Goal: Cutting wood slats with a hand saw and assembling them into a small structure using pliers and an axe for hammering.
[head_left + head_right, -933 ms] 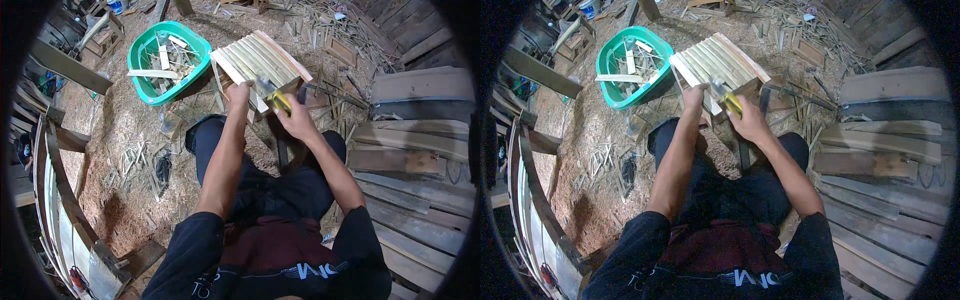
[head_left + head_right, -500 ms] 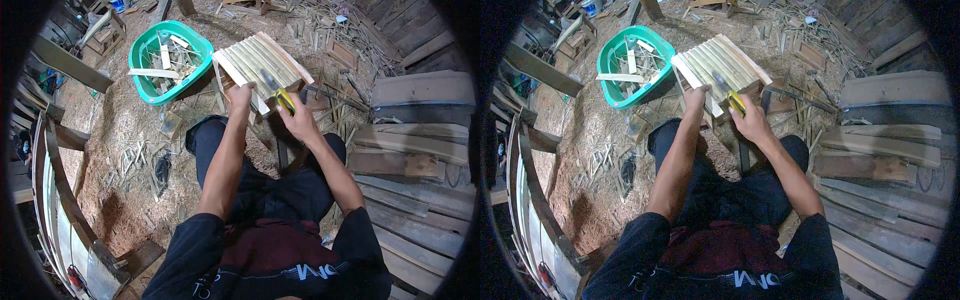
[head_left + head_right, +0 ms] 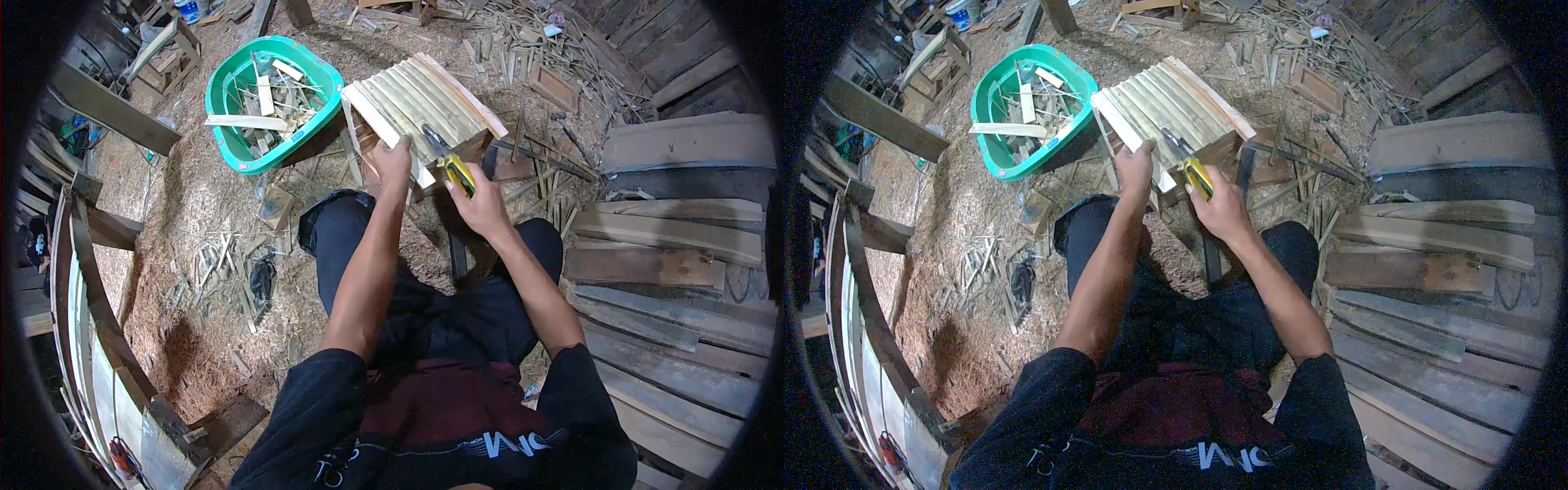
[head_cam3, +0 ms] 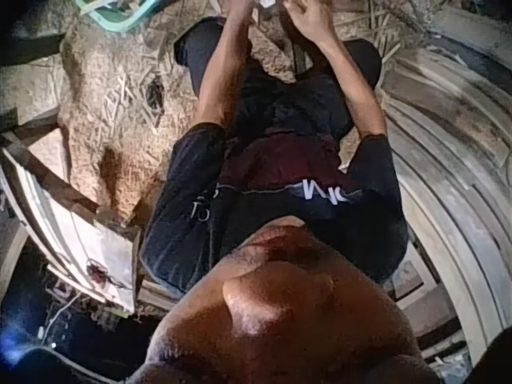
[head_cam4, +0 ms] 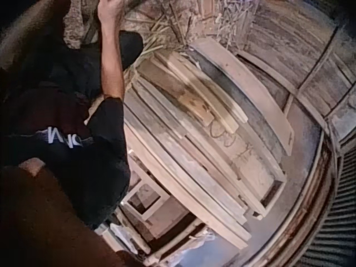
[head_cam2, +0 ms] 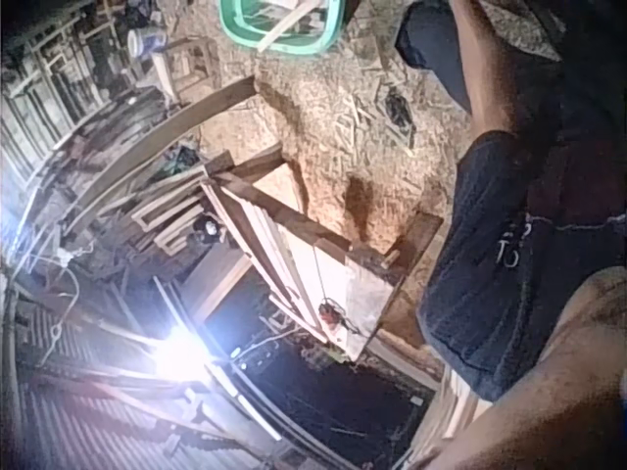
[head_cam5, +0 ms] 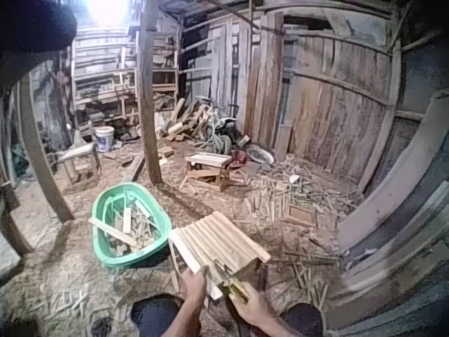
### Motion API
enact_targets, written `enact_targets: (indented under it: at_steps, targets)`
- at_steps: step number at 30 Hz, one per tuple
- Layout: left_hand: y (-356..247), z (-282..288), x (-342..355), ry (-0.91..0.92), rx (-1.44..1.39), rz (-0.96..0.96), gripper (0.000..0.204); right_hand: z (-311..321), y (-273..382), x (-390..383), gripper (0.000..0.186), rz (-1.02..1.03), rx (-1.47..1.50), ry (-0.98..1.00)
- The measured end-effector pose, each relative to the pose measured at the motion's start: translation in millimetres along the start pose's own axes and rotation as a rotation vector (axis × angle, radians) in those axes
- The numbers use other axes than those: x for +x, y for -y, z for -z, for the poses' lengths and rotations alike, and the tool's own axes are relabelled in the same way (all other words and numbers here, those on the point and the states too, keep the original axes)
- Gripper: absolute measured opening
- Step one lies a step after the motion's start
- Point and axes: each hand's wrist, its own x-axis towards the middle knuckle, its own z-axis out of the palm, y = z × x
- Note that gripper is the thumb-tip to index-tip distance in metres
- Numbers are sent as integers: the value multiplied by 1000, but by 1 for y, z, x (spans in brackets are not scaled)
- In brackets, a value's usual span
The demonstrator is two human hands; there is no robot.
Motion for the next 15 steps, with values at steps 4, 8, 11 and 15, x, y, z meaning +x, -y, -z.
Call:
enact_targets:
  at_steps: [4,8,11,15]
  targets:
    - [13,5,10,-3,-15,-46,29,-7,14,2,36,-53,86,-200]
    - [14,2,9,16,-47,-38,28,-3,-3,-4,34,-100,-119,170]
    - [14,3,10,1,-49,-24,27,-2,11,0,33,-85,49,-64]
    - [14,1,10,9,-143,-28,27,-9,10,1,33,-61,110,-88]
